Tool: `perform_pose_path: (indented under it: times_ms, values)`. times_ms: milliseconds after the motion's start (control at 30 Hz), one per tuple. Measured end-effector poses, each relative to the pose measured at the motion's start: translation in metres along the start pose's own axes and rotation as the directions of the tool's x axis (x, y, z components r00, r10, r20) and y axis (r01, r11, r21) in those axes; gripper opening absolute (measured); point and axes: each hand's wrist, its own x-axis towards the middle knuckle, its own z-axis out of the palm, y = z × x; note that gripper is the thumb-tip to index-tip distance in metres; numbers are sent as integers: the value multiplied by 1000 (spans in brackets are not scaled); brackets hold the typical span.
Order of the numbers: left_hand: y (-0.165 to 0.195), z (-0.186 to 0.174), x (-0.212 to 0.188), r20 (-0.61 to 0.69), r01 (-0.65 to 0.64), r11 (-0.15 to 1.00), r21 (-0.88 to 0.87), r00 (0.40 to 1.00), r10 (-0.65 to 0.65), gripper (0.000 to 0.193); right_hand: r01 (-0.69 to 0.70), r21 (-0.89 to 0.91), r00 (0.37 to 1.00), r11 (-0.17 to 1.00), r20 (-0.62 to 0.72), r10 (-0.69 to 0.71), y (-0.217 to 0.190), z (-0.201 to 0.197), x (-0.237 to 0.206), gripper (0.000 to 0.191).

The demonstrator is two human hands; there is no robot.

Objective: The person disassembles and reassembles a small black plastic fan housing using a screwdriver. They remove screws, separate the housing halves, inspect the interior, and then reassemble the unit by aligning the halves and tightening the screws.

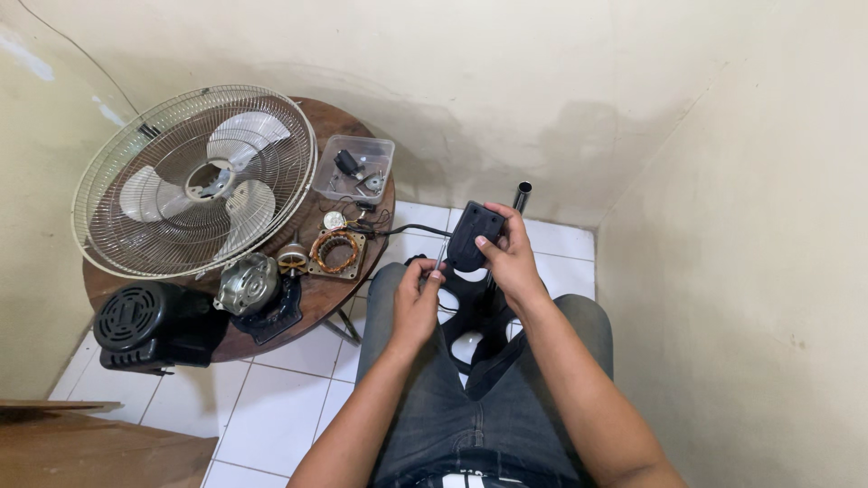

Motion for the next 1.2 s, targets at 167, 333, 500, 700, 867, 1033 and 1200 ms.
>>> perform_pose_path:
  times_ms: [167,333,500,700,867,1033,1200]
  values:
    - [-4,1,1,-32,156,984,-91,987,-159,15,-13,-45,1000,999,-16,12,0,2,3,53]
    - [-2,0,6,-59,157,982,-108,985,-164,16,6,-42,1000,999,5,-6,2,2,8,53]
    - [3,0,13,-94,-3,1000,-12,996,2,17,-7,-47,1000,999,3,7,0,2,13,53]
    - [15,-3,29,-77,30,997,67,997,-25,29,-26,-43,998,999,57,29,-3,-1,13,51]
    - [28,3,31,3,43,999,31,999,-43,46,-4,-21,991,1000,132,7,1,-1,5,49]
    - [38,5,28,48,-12,998,55,999,9,52,88,-17,985,996,148,-84,5,-1,2,49]
    - [43,4,26,98,115,993,-16,989,-113,64,116,-89,983,989,156,-101,6,1,-3,48]
